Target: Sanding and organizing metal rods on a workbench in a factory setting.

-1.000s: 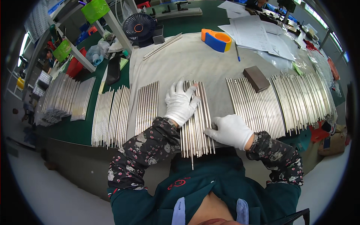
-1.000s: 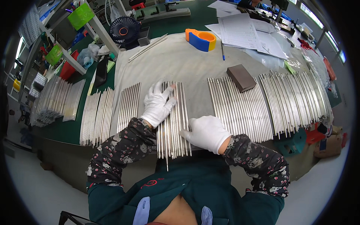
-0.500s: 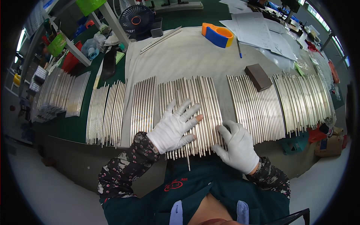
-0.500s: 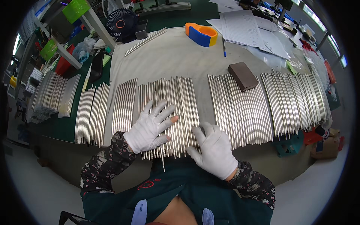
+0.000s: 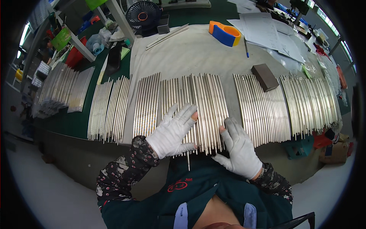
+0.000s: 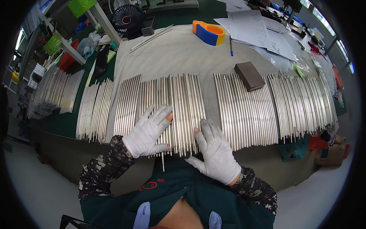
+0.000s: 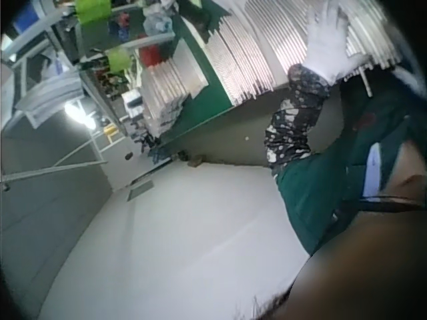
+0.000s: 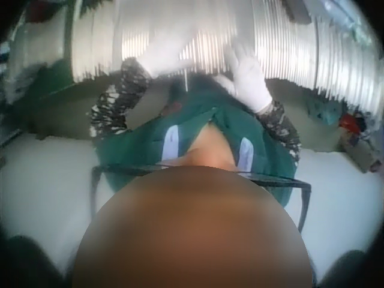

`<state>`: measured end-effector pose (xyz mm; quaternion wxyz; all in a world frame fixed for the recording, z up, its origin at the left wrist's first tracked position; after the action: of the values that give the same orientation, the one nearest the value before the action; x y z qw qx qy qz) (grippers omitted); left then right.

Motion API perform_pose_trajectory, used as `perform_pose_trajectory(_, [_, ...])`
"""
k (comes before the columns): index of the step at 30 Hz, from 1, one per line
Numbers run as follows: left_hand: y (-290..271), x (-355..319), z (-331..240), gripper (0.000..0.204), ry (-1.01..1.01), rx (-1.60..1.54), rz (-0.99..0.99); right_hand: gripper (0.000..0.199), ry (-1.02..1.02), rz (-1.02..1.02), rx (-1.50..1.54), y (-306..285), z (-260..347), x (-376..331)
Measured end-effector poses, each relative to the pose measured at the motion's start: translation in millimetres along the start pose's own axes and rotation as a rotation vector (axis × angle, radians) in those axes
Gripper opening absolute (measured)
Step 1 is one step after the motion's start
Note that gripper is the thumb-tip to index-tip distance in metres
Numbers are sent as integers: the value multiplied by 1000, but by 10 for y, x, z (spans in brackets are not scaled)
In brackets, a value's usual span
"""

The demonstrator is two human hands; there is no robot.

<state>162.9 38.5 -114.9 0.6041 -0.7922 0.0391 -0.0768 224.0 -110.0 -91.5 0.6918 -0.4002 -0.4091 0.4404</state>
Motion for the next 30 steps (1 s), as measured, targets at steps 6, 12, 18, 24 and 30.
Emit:
perform_pose_trajectory(6, [60,126,-180,94,122,83,1,76,-48,49,-83,-38,65,65])
perform_pose_trajectory(12, [70,112,-189,93,136,4,8,75,10,-34,3,-97,-27,-5])
perform_pose_trajectory(18, [44,49,-209,96,133,2,-26,78,-35,103,-117,24,39,63])
perform_pose_trajectory(24, [45,134,-266,100,86,28,34,83,-19,120,-134,7,91,63])
perform_pose_trajectory(30, [-88,-135,-546,105,102,-72,143,82,-53,186,-222,62,154,106])
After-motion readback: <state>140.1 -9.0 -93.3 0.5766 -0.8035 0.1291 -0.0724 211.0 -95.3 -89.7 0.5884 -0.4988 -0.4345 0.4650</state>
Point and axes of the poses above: each hand's wrist, its own x-axis towards the middle knuckle, its own y-axis out of the palm, z = x × y, the point moved 8 cm from there along x, towards the middle knuckle
